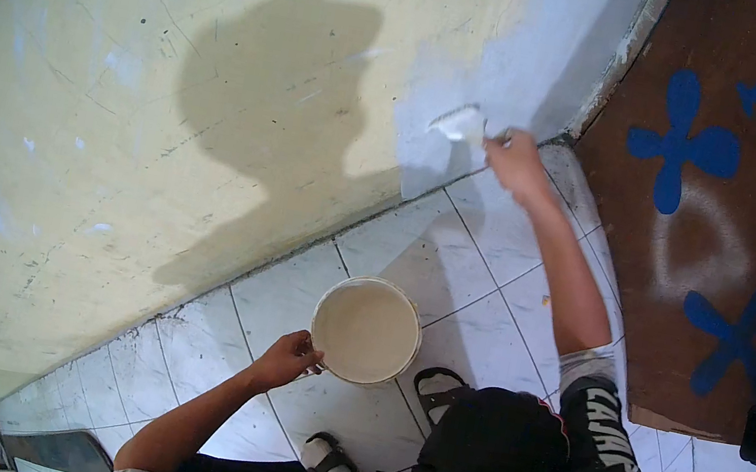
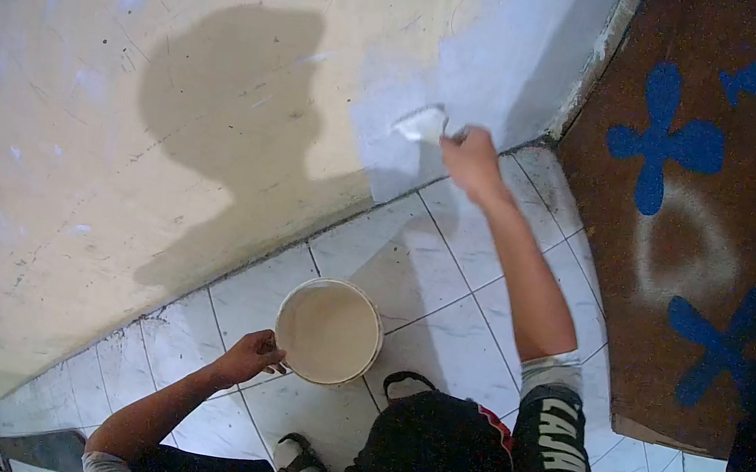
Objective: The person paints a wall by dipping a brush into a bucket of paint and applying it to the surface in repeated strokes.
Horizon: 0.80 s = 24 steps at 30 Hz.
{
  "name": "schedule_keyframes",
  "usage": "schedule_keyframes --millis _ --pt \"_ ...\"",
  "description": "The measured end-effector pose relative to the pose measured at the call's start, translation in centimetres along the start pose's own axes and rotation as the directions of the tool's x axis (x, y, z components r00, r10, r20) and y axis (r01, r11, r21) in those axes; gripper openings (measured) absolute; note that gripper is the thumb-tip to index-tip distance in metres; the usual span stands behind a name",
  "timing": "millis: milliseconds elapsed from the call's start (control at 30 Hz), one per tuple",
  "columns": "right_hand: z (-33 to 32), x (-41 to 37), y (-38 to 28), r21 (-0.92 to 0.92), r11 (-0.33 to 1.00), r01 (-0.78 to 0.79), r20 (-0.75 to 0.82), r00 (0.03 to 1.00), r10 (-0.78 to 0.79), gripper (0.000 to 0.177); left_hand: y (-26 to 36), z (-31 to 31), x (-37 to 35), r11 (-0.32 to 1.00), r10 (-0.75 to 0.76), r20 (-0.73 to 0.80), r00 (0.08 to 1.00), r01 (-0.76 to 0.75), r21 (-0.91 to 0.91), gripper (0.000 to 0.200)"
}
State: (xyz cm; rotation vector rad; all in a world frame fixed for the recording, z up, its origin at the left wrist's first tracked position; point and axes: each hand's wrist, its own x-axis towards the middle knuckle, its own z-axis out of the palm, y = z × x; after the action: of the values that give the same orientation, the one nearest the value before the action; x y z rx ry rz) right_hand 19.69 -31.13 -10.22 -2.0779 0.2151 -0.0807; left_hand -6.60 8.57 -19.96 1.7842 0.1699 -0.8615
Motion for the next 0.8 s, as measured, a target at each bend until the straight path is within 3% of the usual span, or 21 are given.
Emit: schedule_keyframes --millis 100,200,267,333,400,433,467,500,533,600,633,667,733,800 --pt "-3.9 0.1 -5.2 0.0 0.996 0.087 -0.026 0.996 -0.087 0.029 0.4 -0.1 -0.1 1.0 -0.001 -0.002 1.0 0.001 -0.023 0.029" --pt "-7.3 -0.7 -9.6 0.129 0.983 0.129 0.024 0.991 -0.133 0.026 1.0 -0.1 -0.2 1.0 0.014 0.008 1.0 -0.015 0.022 0.03" --pt "-9.1 -1.9 -13.0 0.102 0.966 0.238 -0.06 0.971 -0.233 0.029 0.2 -0.7 0.4 1.0 0.013 0.04 0.999 -0.014 0.023 0.031" --pt "-11.6 -3.3 -16.0 -0.095 0.902 0.422 -0.068 0.901 -0.428 0.032 -1.0 -0.9 0.9 1.0 -0.001 0.068 0.998 0.0 0.011 0.033" --pt "-12.3 -6.7 -19.7 -0.259 0.839 0.479 -0.039 0.862 -0.505 0.041 -1.9 -0.9 1.3 0.999 -0.025 0.042 0.999 0.023 0.033 0.032" --pt "-12.4 -8.2 -21.9 -0.257 0.842 0.474 0.009 0.873 -0.488 0.041 -2.3 -1.1 1.3 0.995 0.042 0.036 0.998 -0.045 0.089 0.032" --pt "-12.4 -9.5 -24.4 -0.389 0.818 0.424 0.273 0.901 -0.338 0.045 -2.9 -0.8 1.4 0.998 0.066 0.011 0.998 -0.066 -0.003 0.031" --pt "-11.3 -9.9 -25.5 -0.515 0.751 0.413 0.492 0.86 -0.135 0.049 -1.8 -0.8 0.9 0.996 0.082 0.019 0.996 -0.083 0.044 0.03" --pt "-9.4 -9.8 -25.0 -0.51 0.745 0.43 0.533 0.838 -0.118 0.049 -1.9 -0.8 1.0 0.995 0.081 -0.008 0.997 -0.08 0.059 0.028" --pt "-4.8 -9.5 -22.1 -0.288 0.608 0.739 0.835 0.505 -0.218 0.046 -1.1 -1.0 0.7 0.994 0.078 -0.001 0.997 -0.077 0.081 0.029" --pt "-1.8 -9.6 -19.5 -0.258 0.458 0.851 0.877 0.404 -0.258 0.036 -0.9 -0.9 0.6 0.996 0.086 0.008 0.996 -0.086 0.011 0.03" --pt "1.7 -9.1 -17.0 -0.079 0.433 0.898 0.966 0.176 -0.188 0.03 -0.9 -0.9 0.7 0.997 0.075 -0.006 0.997 -0.075 0.019 0.03" --pt "7.0 -13.6 -15.8 -0.351 0.526 0.774 0.935 0.263 0.237 0.027 -0.7 -0.6 0.5 0.998 0.054 -0.024 0.998 -0.054 0.013 0.029" --pt "10.9 -15.5 -10.3 -0.251 0.375 0.892 0.961 0.184 0.207 0.03 -0.1 -0.7 0.1 0.994 0.047 -0.053 0.997 -0.042 0.097 0.029"
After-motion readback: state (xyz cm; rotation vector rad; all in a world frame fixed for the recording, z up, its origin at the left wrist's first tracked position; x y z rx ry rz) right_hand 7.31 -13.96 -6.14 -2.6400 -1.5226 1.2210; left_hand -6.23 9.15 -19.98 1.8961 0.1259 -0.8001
